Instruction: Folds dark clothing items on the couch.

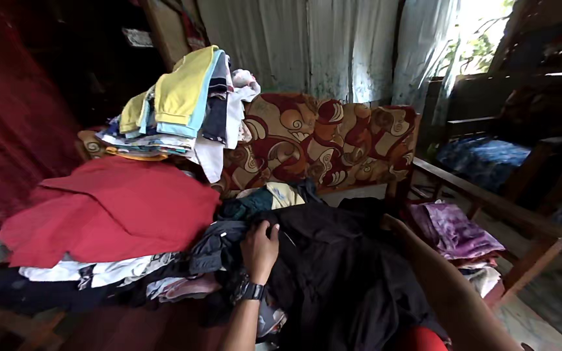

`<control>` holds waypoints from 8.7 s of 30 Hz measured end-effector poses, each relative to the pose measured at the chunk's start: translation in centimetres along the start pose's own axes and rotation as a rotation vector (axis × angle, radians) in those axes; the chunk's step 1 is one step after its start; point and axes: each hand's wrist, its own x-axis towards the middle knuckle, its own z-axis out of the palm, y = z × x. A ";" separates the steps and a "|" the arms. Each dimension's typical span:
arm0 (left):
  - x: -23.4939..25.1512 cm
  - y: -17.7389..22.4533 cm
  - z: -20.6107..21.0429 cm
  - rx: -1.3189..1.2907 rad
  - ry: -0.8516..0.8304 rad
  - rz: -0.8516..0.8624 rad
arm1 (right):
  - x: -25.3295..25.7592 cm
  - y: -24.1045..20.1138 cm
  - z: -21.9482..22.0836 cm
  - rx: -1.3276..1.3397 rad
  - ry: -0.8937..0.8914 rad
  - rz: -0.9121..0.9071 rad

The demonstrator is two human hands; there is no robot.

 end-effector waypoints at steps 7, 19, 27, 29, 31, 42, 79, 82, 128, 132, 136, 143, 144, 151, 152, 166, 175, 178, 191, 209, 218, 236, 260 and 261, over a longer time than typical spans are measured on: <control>0.0 3.1 -1.7 -1.250 -0.052 -0.309 | 1.4 -0.2 -2.0 0.089 -0.112 0.236; 2.2 3.3 -5.2 -1.312 0.036 -0.163 | 0.0 -4.3 -14.1 0.724 0.500 0.018; 1.3 1.3 -6.4 -1.079 0.074 -0.005 | -1.6 -2.7 -17.6 1.335 0.440 -0.322; 1.3 0.5 -6.4 -1.048 0.143 0.066 | -2.5 -2.4 -18.0 1.346 0.434 -0.389; 1.1 0.2 -6.5 -1.048 0.209 0.123 | -3.4 -2.4 -18.2 1.341 0.438 -0.447; 1.0 -0.3 -6.9 -1.174 0.361 0.245 | -6.0 -3.7 -19.1 1.228 0.438 -0.647; 2.1 3.5 2.9 0.152 -0.055 0.659 | -5.8 -12.9 2.2 0.286 0.365 -0.661; 2.1 1.2 6.3 0.310 -0.352 0.546 | -5.1 -12.2 6.5 0.092 0.102 -0.657; -10.6 -5.3 -1.2 -0.545 0.036 0.622 | -19.7 6.2 -1.0 1.267 0.718 -0.346; -8.5 -4.8 -1.9 -0.521 0.091 0.655 | -16.4 5.5 -3.5 1.344 0.829 -0.304; -5.4 -3.2 -3.1 -0.443 0.145 0.615 | -11.5 2.8 -6.1 1.405 0.829 -0.189; 1.2 -0.8 -3.9 -0.293 0.158 0.520 | -2.1 -1.8 -8.0 1.244 0.801 -0.004; 2.1 -0.5 -4.0 -0.272 0.169 0.514 | -1.0 -2.3 -8.2 1.228 0.810 0.008; 8.9 1.9 -4.2 0.043 0.003 0.242 | 6.2 -5.6 -8.8 0.883 0.682 0.079; 9.9 1.6 -3.7 0.119 -0.055 0.198 | 7.1 -5.6 -8.4 0.782 0.606 0.060; 10.2 0.8 -5.8 0.216 -0.329 0.019 | -0.3 -16.2 -5.1 0.447 0.015 -0.608; 1.9 3.1 -6.1 -0.072 0.034 0.673 | -6.8 -23.3 -4.3 0.236 -0.072 -1.140; 0.3 3.3 -7.0 -0.108 0.100 0.803 | -7.6 -23.8 -4.8 0.234 -0.283 -1.161; -4.7 3.6 -14.7 -0.201 0.103 0.885 | -11.2 -21.0 -4.8 0.454 -0.633 -1.180; -6.0 1.4 -25.9 -0.113 0.257 0.884 | -15.6 -12.4 4.9 0.261 -0.529 -0.874; -2.9 -1.7 -26.2 -0.159 0.367 0.872 | -15.5 -7.8 6.1 0.253 -0.248 -0.788; -3.6 -0.7 -24.8 -0.166 0.041 0.536 | -19.9 -0.7 -11.2 0.898 0.470 -0.902; 6.4 -7.1 -1.9 0.462 -0.278 0.357 | -8.7 -7.0 4.8 0.361 -0.017 -0.198; 7.2 -8.6 -2.0 0.416 -0.256 0.354 | -8.0 -5.5 6.8 0.371 -0.060 -0.181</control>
